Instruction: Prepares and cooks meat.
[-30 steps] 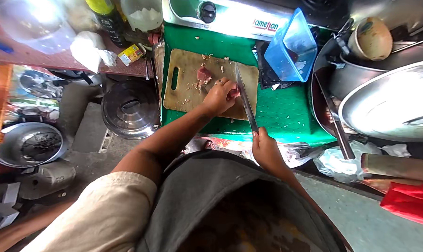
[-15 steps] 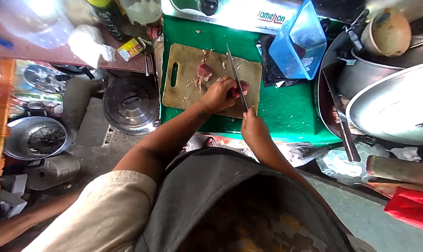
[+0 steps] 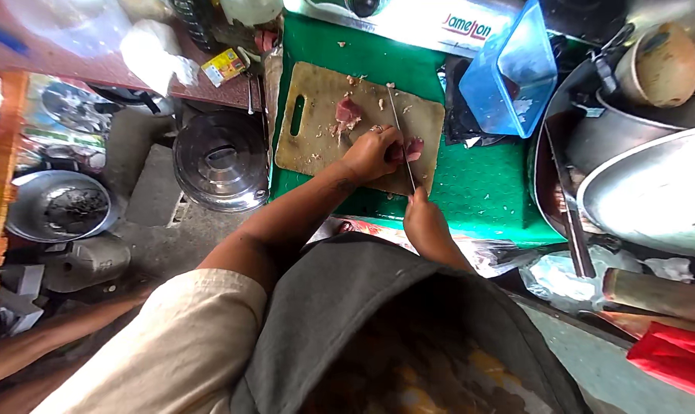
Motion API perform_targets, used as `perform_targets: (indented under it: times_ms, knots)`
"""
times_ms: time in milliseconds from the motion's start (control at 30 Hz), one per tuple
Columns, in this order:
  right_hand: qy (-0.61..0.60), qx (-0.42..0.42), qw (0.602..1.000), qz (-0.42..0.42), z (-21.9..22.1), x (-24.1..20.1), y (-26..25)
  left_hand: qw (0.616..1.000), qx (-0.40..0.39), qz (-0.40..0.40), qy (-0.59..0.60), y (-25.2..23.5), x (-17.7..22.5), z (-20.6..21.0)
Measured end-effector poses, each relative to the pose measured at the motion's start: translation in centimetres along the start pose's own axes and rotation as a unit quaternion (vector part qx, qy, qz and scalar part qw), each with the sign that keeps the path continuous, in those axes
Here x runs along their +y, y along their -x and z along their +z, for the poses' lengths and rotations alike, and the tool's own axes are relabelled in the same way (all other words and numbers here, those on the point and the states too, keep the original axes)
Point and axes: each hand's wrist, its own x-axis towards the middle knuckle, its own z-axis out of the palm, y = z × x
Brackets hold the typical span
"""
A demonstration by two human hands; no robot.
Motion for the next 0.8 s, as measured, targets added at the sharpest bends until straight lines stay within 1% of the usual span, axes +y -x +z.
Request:
perform_targets:
  times_ms: [133, 200, 300, 367, 467, 500, 533, 633, 667, 700, 733, 800]
  knots:
    - [-0.008, 0.026, 1.0, -0.006, 0.4, -0.5, -2.7, 1.0, -0.001, -0.023, -0.021, -0.3, 0.3, 0.1]
    - [-0.014, 0.023, 1.0, -0.012, 0.5, 0.0, -2.4, 0.999, 0.0, -0.05, -0.02, -0.5, 0.8, 0.2]
    - [-0.032, 0.028, 0.999, -0.018, 1.2, 1.7, -0.4, 0.995, 0.006, -0.094, -0.028, -1.0, 1.3, 0.2]
    - [-0.022, -0.019, 1.0, 0.0, 1.5, 2.7, 1.4, 0.993, 0.014, -0.114, -0.036, -1.1, 1.5, 0.2]
    - [0.02, -0.109, 0.993, 0.039, 0.7, 3.2, 3.6, 0.989, 0.056, -0.133, -0.043, -1.7, 1.0, -0.3]
    - [0.021, -0.126, 0.991, 0.044, 0.2, 3.4, 4.2, 0.987, 0.071, -0.137, -0.04, -1.7, 1.0, -0.8]
    - [0.009, -0.125, 0.991, 0.034, -0.2, 4.0, 4.8, 0.986, 0.091, -0.133, -0.031, -1.7, 1.0, -1.4]
    - [-0.078, -0.03, 0.994, -0.065, -1.5, 6.4, 6.0, 0.976, 0.207, -0.061, -0.009, -1.2, 0.9, -4.0]
    - [-0.095, 0.009, 0.992, -0.083, -2.0, 6.6, 6.3, 0.975, 0.215, -0.055, -0.022, -1.0, 0.8, -5.3]
    - [-0.1, 0.045, 0.99, -0.09, -2.6, 6.4, 6.4, 0.977, 0.198, -0.067, -0.046, -0.8, 0.5, -6.4]
    - [-0.092, 0.075, 0.989, -0.093, -3.1, 6.3, 6.0, 0.98, 0.157, -0.094, -0.075, -0.6, 0.0, -7.4]
    - [-0.053, 0.103, 0.991, -0.063, -4.0, 6.0, 3.7, 0.977, 0.061, -0.145, -0.144, -0.7, -1.4, -7.9]
